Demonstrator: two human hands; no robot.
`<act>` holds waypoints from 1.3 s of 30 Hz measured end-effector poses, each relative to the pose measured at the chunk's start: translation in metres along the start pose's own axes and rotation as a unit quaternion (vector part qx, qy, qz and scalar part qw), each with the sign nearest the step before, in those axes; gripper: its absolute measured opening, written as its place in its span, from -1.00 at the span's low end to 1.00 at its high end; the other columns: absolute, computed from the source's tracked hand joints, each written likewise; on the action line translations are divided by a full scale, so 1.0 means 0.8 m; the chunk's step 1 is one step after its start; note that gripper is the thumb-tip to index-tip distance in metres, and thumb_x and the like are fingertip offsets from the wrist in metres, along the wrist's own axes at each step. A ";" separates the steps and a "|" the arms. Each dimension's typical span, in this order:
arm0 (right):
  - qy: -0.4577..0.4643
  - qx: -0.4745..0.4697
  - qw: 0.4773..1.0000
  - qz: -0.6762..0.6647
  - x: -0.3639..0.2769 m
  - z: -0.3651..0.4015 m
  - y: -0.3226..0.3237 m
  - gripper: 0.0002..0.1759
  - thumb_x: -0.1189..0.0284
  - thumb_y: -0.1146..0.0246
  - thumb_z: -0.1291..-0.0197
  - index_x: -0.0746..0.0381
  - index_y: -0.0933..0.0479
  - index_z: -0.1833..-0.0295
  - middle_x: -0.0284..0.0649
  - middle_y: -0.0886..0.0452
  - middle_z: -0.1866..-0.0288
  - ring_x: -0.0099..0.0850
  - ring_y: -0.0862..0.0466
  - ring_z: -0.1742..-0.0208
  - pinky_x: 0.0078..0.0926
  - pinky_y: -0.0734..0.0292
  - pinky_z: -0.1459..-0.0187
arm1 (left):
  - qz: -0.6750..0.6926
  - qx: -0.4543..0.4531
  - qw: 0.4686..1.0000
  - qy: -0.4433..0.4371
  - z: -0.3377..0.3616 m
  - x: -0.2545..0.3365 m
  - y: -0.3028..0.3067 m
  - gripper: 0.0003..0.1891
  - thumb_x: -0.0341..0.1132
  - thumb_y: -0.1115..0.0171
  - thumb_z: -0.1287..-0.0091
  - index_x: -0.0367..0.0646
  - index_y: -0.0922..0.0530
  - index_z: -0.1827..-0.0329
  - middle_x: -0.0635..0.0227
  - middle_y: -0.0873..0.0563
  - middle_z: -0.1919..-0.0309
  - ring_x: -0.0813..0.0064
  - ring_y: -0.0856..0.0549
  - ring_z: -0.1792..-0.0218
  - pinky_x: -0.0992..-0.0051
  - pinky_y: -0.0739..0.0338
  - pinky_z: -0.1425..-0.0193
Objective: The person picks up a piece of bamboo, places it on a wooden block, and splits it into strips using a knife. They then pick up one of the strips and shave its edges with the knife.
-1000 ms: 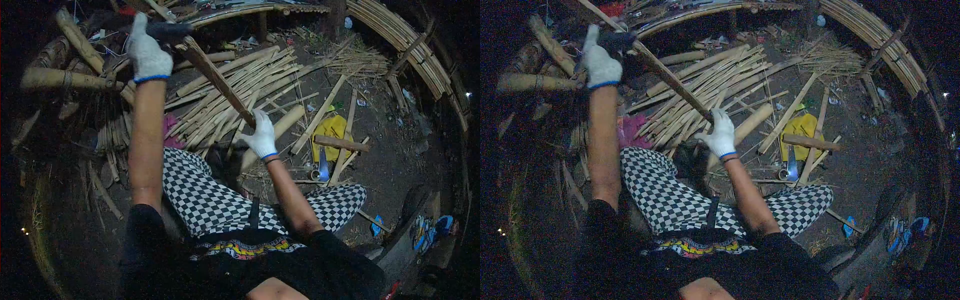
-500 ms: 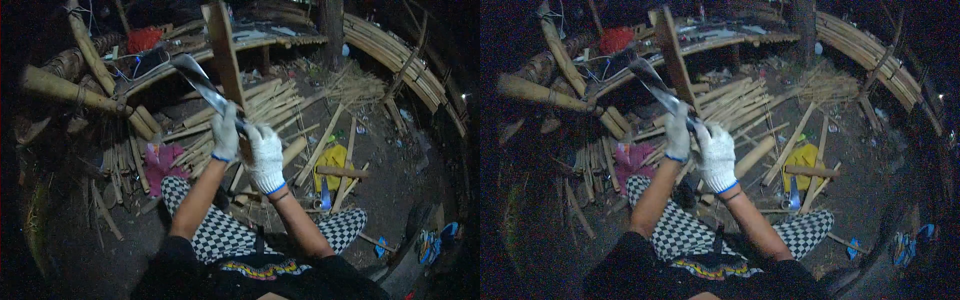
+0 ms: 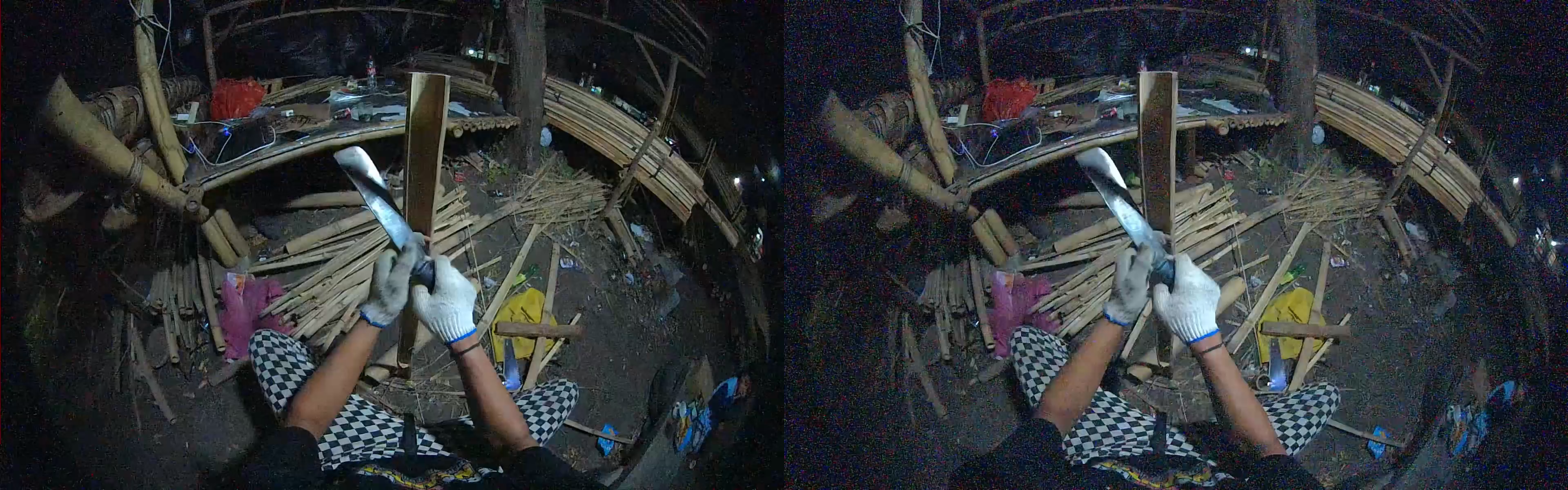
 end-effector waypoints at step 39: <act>0.139 0.094 0.982 -0.083 -0.145 -0.261 0.165 -0.64 0.36 -0.18 -0.15 0.30 -0.44 -0.03 0.13 -0.62 0.25 0.08 -0.64 0.19 -0.18 -0.54 0.15 | -0.077 0.076 0.994 0.001 -0.194 -0.116 0.045 -0.44 0.10 -0.12 -0.35 -0.29 -0.59 0.54 0.31 -0.64 0.65 0.53 -0.63 0.60 0.46 -0.53 0.44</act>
Point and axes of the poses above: each hand's wrist, its own z-axis away from the middle knuckle, its own y-axis out of the back of the hand, x = y × z, the point moved 6 cm from there along -z, towards the middle knuckle
